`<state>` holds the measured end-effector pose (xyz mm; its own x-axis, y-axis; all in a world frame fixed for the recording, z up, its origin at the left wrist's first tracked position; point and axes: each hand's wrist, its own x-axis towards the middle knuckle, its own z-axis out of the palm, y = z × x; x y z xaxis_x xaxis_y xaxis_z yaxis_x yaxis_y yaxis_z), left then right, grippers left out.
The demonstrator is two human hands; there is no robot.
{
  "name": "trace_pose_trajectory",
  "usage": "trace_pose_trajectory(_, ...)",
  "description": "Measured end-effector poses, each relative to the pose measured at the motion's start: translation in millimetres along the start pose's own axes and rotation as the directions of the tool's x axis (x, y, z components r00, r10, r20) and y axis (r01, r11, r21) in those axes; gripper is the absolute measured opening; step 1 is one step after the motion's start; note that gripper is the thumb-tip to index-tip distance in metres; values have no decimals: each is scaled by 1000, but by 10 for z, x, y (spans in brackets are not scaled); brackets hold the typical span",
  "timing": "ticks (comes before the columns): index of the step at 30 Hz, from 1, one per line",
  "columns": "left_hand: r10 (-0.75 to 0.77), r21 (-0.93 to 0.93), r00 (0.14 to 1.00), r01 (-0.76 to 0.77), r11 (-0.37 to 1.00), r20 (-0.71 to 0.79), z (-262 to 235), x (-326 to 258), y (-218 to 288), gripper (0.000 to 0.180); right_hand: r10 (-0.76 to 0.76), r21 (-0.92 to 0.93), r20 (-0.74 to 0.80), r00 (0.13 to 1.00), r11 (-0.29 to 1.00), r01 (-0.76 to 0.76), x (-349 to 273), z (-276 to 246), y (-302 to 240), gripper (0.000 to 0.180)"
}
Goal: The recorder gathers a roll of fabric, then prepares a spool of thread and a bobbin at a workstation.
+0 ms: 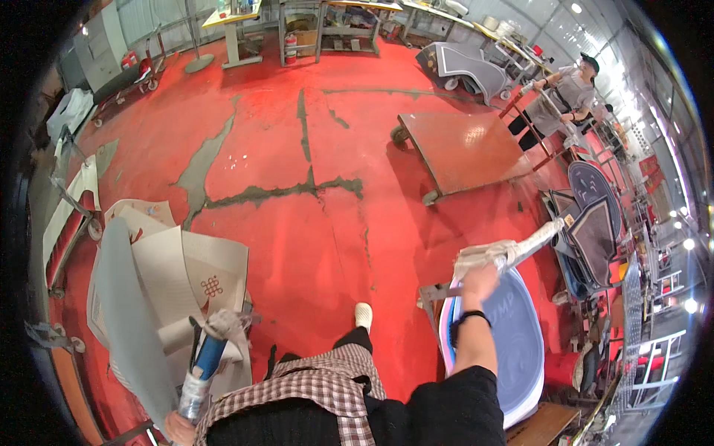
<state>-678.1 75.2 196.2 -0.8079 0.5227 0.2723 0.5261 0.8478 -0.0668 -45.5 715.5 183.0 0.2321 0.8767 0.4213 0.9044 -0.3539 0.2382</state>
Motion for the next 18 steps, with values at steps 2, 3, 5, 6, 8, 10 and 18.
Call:
trace_pose_trajectory(2, 330, 274, 934, -286, 918, -133, -100, -116, 11, 55, 40, -103, 412, 910, 995, 2, 315, 249, 552, 32)
trace_pose_trajectory(3, 304, 251, 941, -262, 932, -147, 28, -68, -16, 55, 307, 251, 331, 892, 883, -397, 420, 746, 1133, 52)
trace_pose_trajectory(5, 74, 275, 987, -32, 961, -146, 461, 9, -181, 40, 340, 690, 388, 857, 509, -514, 550, 1314, 1716, 71)
trace_pose_trajectory(6, -52, 333, 985, 104, 937, -162, 398, -30, -273, 35, 325, 707, 665, 672, 14, -707, 598, 1505, 1551, 50)
trace_pose_trajectory(8, -464, 367, 872, 487, 793, -156, 141, 173, 333, 43, 246, 636, 765, 595, -143, -759, 753, 1755, 1294, 64)
trace_pose_trajectory(10, -495, 15, 847, 507, 862, -195, 135, 217, 209, 44, 9, 616, 743, 670, -402, -678, 788, 1627, 617, 63)
trace_pose_trajectory(18, -308, -175, 951, 303, 937, 2, 96, 2070, 2547, 52, 48, 496, 855, 516, -363, -789, 846, 1488, 643, 44)
